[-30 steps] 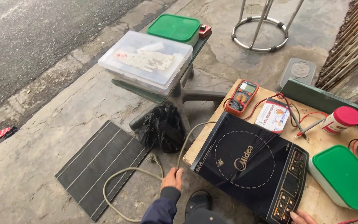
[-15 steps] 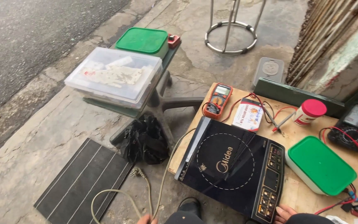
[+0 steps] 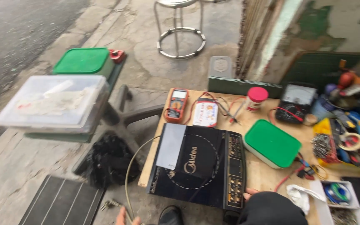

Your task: Cleaning the surface of an induction cooker and organizing electronic components on a workbench for testing.

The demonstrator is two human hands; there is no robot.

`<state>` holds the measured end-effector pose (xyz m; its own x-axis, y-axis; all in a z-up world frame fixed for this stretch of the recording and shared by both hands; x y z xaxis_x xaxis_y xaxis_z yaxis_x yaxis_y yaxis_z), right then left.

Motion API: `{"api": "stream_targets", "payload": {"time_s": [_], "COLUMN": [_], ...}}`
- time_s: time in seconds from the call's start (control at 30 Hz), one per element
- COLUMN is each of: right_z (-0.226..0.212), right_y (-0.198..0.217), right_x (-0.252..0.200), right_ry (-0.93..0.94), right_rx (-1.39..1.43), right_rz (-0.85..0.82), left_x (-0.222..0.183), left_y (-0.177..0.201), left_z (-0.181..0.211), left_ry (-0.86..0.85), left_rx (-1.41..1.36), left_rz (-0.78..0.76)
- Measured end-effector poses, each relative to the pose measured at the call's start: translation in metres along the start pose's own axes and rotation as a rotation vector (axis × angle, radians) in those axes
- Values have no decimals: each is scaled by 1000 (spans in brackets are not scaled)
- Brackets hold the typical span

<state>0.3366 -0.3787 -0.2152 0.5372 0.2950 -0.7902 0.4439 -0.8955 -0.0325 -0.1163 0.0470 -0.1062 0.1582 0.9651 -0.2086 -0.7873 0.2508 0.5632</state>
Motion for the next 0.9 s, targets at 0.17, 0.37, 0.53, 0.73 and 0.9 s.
{"api": "stream_targets", "payload": {"time_s": [0.17,0.37,0.53,0.73,0.9], "right_z": [-72,-142,-139,-106,-149], "right_y": [-35,-32,-13,68,65], "right_x": [8,-64,-187,-228,-206], "right_ry": [194,321,356,186,448], "right_rx": [-301,-595,-643,-613,-844], "right_rz": [-51,6,216,595,676], "left_x": [-1,-47,-64,-90,-108], "left_y": [90,153,107,38,-13], "left_z": [330,582,610,474,443], "left_ry": [-255,-855,-826,-744,-577], "left_rx": [-192,-313,-117,722,1129], "left_rz": [-174,-172,-346,-583,-1137]}}
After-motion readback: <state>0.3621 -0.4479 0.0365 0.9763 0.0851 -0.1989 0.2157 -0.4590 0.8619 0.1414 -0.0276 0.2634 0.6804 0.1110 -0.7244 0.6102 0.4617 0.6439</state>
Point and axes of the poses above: each hand's wrist, its own x-axis towards the middle knuckle, its own y-axis out of the back of the hand, z = x × y, the point moved 5 cm from there along x, towards the middle knuckle, and after that the axes turned 9 degrees about -y, right-handed, at the moved point
